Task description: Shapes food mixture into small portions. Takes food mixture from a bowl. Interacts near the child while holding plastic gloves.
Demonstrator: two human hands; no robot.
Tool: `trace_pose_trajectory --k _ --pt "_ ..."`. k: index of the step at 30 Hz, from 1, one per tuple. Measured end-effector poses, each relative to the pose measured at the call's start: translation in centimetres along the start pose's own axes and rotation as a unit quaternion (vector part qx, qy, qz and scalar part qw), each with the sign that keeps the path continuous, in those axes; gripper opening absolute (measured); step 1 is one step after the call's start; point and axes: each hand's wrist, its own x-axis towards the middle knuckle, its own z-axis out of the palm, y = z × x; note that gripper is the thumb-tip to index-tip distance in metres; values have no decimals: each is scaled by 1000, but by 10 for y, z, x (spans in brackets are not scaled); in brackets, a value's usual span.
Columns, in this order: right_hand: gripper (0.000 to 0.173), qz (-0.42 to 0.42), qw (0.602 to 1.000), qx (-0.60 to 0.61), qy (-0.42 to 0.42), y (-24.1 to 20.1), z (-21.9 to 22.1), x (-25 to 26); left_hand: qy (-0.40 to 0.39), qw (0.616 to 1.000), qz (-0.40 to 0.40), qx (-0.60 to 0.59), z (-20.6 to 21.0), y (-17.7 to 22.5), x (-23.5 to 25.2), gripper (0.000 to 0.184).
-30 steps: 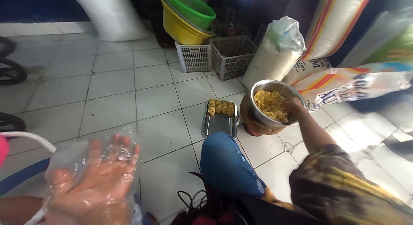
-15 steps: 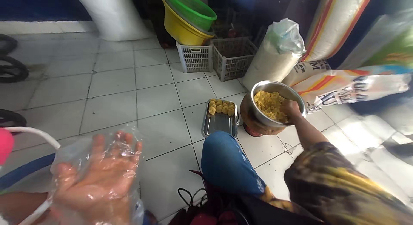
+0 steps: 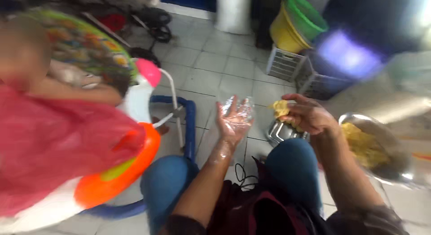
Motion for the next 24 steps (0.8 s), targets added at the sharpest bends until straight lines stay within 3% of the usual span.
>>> trace_pose_trajectory --k 3,5,7,11,15,17,20,22,24 --pt "23 -60 983 -170 -29 8 91 30 31 997 -4 -66 1 6 0 82" --pt "18 -141 947 -290 9 22 128 43 57 993 16 -99 1 13 -2 69" --pt "14 -193 927 -320 42 28 149 48 64 993 53 -89 -2 22 -5 53" --pt "20 -250 904 -345 26 30 157 47 59 994 79 -55 -5 32 -9 48" --pt "38 -279 902 -328 21 11 147 51 45 987 42 -150 -1 38 -7 46" --pt "43 -290 894 -341 -8 18 153 58 27 989 34 -143 0 34 -12 59" --pt "41 -298 867 -401 -5 45 172 66 78 991 71 -78 -6 25 -17 71" --pt "41 -263 883 -388 -23 47 174 62 106 988 60 -99 -4 26 -19 73" --pt "54 -188 932 -290 -106 35 161 61 95 983 26 -153 -2 30 -16 79"
